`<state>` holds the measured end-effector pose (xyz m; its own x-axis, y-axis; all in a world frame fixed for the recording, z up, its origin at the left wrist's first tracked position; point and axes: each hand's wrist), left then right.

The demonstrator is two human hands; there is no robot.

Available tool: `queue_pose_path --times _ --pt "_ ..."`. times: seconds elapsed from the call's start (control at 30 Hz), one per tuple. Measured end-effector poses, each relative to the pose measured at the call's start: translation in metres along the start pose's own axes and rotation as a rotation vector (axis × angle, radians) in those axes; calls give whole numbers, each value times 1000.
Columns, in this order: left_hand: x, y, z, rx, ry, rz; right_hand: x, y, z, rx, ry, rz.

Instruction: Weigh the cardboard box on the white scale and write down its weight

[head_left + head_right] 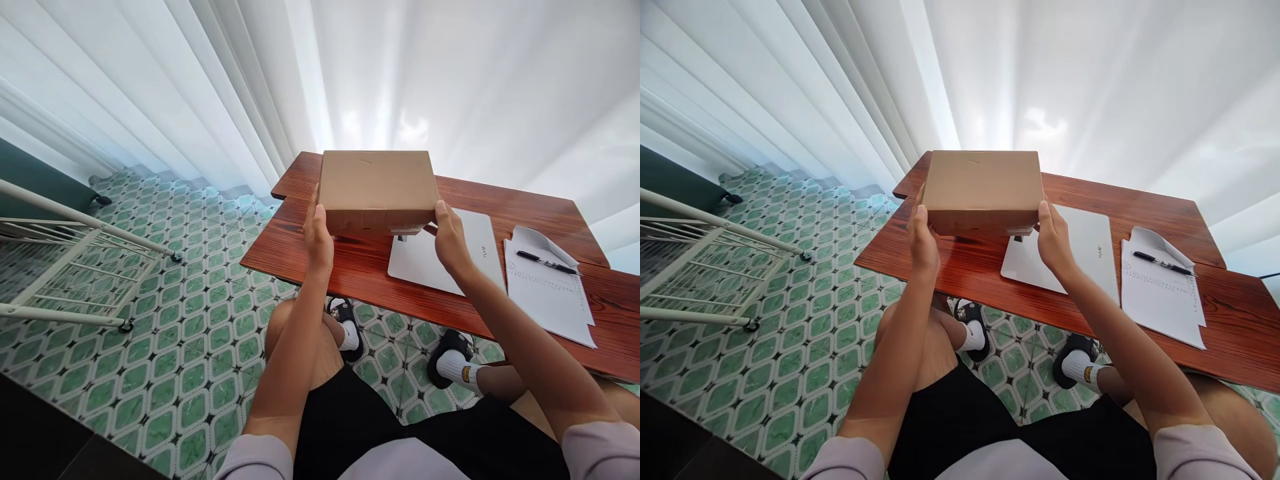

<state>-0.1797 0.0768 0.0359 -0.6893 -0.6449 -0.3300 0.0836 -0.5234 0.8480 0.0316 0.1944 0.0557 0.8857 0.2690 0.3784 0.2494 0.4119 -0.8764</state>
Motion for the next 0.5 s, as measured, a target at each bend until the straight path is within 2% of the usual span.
queue_pose_path --times 0.27,0.5 --pt "31 -7 17 -92 130 84 -41 -2 16 30 -89 -17" --pt "53 -16 17 2 123 91 -61 6 19 -15 -125 -4"
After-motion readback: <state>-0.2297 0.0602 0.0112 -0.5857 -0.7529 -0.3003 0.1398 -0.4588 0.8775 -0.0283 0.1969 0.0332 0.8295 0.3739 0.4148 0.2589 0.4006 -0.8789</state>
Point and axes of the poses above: each hand's wrist, its own z-axis towards the middle knuckle, its own x-axis out of the back of the hand, y = z × x, and after that the axes turned 8 degrees about -z, right-handed
